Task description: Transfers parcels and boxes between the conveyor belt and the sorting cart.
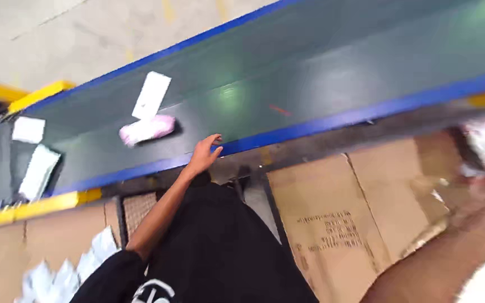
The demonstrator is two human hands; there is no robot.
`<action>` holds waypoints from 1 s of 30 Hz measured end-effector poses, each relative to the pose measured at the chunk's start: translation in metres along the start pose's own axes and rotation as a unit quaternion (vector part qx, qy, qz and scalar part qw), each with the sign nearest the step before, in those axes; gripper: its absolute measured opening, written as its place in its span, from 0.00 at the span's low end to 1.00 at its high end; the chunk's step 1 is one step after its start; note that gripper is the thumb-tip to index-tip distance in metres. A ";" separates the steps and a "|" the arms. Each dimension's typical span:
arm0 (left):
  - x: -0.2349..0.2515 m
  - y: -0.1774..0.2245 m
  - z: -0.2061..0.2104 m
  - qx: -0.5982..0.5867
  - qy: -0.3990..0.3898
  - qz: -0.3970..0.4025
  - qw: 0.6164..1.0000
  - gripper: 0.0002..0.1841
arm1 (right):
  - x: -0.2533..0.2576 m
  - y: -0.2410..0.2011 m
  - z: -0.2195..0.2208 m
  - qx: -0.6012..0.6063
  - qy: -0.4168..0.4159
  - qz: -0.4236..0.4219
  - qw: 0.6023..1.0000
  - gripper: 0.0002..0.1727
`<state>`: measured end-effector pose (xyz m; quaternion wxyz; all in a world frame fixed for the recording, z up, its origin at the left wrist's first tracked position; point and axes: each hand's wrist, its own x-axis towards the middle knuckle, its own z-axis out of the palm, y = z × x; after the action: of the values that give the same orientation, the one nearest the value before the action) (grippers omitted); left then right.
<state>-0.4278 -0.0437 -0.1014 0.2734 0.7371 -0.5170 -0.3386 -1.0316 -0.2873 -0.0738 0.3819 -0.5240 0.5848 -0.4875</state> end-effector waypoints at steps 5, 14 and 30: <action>-0.059 -0.076 -0.093 0.119 0.266 -0.141 0.946 0.24 | -0.128 0.019 0.256 -0.054 -0.247 0.049 0.966 0.40; 0.096 -0.113 -0.178 0.109 0.196 -0.130 0.966 0.48 | -0.200 -0.096 0.587 -0.334 -0.494 -0.313 0.739 0.62; 0.270 -0.035 -0.075 0.176 0.030 -0.151 0.972 0.64 | -0.205 -0.046 0.266 0.100 -0.072 0.289 0.949 0.23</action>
<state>-0.2851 -0.2847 -0.1402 0.1004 0.8533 -0.4424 -0.2570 -0.7334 -0.1296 -0.1044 0.5980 -0.3257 0.6300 -0.3734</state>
